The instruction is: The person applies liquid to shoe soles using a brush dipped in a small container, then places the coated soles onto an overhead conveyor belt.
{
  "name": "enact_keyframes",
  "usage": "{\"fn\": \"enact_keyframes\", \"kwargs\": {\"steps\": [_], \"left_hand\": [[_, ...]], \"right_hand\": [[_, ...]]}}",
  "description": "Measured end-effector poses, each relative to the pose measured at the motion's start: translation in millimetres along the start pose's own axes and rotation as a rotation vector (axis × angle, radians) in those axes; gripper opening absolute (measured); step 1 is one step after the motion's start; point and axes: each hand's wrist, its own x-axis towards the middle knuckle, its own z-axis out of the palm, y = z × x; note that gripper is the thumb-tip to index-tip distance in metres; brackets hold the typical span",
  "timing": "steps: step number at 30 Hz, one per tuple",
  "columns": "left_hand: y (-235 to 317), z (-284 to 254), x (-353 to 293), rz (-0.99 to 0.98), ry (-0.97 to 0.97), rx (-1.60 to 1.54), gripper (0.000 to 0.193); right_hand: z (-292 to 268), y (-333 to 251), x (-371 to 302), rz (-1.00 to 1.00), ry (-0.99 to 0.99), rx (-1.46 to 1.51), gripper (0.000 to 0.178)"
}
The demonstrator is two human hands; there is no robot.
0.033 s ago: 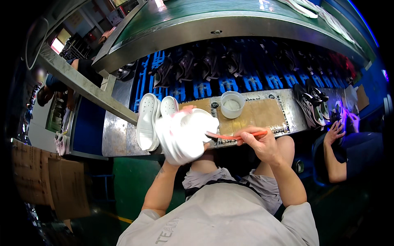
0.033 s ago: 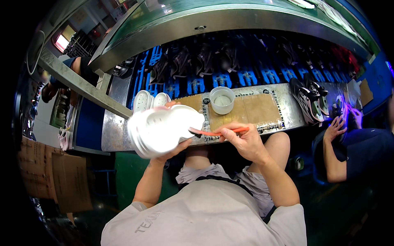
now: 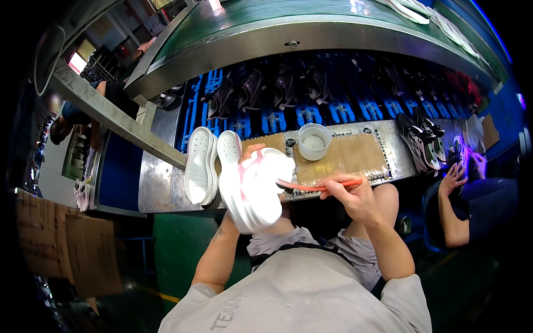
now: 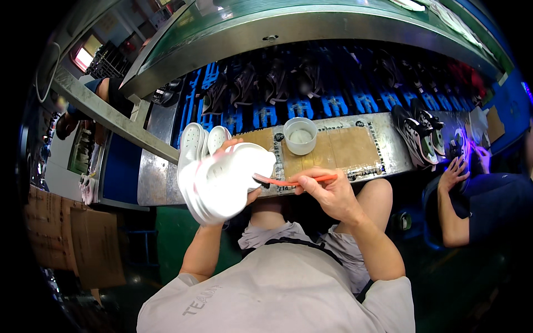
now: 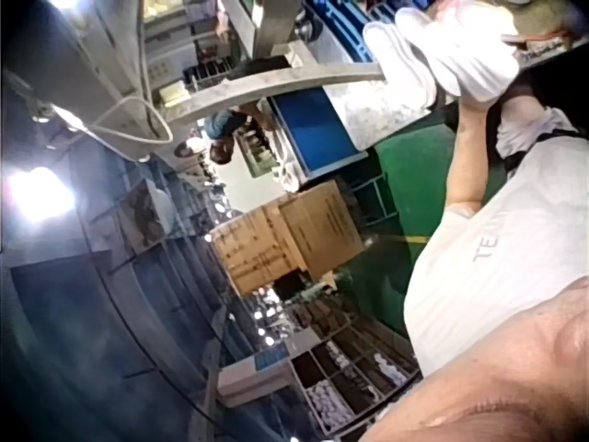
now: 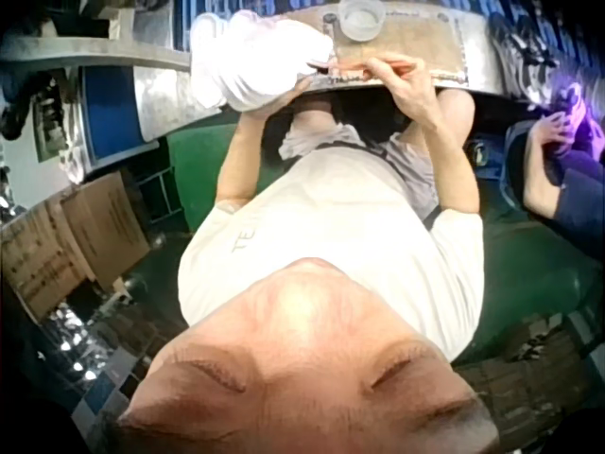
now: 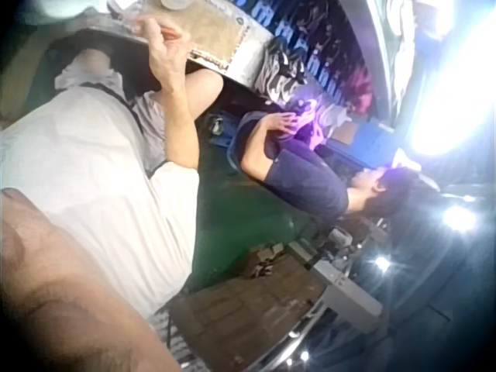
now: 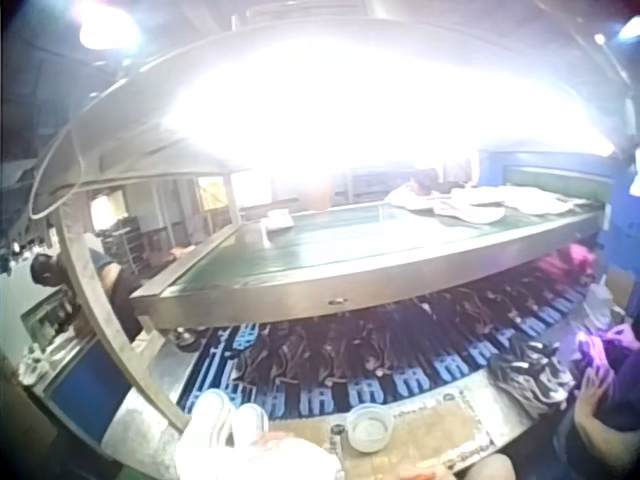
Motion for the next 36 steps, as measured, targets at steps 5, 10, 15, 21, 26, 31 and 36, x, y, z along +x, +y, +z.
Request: {"fn": "enact_keyframes", "kwargs": {"steps": [5, 10, 15, 21, 26, 31, 36], "left_hand": [[-13, 8, 7, -0.004, -0.024, 0.017, 0.094], [-52, -2, 11, 0.272, 0.071, 0.340, 0.089], [-75, -10, 17, 0.395, 0.116, 0.505, 0.084], [-84, -6, 2, 0.407, 0.126, 0.548, 0.082], [-68, 1, -8, 0.345, 0.127, 0.520, 0.101], [-37, 0, -34, -0.237, -0.150, -0.053, 0.113], [8, -3, 10, -0.398, -0.198, -0.781, 0.100]], "right_hand": [[10, -18, -19, -0.043, -0.012, 0.080, 0.023], [20, -47, -33, -0.205, -0.060, -0.006, 0.017], [39, -71, -47, -0.088, -0.066, 0.096, 0.019], [44, -67, -35, -0.064, 0.060, 0.217, 0.035], [39, -54, -10, -0.020, 0.202, 0.498, 0.036], [6, -28, -8, -0.130, 0.373, 0.532, 0.030], [-27, -4, -25, -0.080, 0.578, 0.507, 0.028]]}}
